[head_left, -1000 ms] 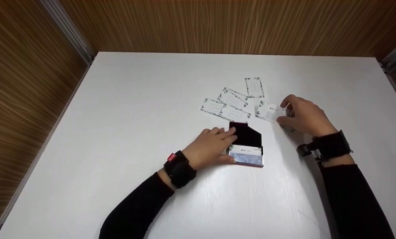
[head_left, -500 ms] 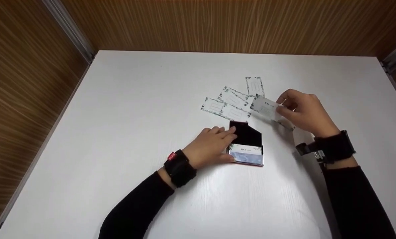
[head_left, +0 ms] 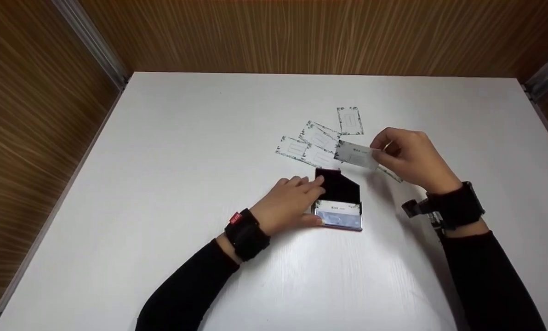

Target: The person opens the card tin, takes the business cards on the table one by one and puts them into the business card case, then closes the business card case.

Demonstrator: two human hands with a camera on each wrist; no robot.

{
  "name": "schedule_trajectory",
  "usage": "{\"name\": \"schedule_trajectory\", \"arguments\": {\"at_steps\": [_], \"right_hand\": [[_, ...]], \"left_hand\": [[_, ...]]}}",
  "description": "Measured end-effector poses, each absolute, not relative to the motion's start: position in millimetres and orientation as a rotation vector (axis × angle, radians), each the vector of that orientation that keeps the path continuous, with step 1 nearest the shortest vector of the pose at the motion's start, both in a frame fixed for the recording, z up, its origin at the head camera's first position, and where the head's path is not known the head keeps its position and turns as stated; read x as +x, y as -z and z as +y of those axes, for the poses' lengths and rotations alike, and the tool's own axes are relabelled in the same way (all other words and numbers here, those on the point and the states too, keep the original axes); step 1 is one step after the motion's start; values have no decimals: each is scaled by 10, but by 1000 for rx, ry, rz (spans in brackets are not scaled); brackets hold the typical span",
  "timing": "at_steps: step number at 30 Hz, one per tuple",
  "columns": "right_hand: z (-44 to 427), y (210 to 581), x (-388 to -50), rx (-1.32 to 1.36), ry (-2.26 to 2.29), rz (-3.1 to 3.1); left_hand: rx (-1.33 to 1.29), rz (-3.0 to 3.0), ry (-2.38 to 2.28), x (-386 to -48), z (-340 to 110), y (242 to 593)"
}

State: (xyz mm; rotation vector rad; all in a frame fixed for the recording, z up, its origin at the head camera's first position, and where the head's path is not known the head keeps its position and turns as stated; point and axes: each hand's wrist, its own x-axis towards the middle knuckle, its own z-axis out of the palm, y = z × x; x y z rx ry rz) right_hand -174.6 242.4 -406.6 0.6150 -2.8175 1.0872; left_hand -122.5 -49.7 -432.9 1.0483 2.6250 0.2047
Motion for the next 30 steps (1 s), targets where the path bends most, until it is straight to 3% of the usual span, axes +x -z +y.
{"name": "schedule_trajectory", "arguments": {"at_steps": [30], "right_hand": [[2244, 4108, -1704, 815, -1010, -2793]], "left_hand": [[1065, 2638, -213, -1212, -511, 4331]]}}
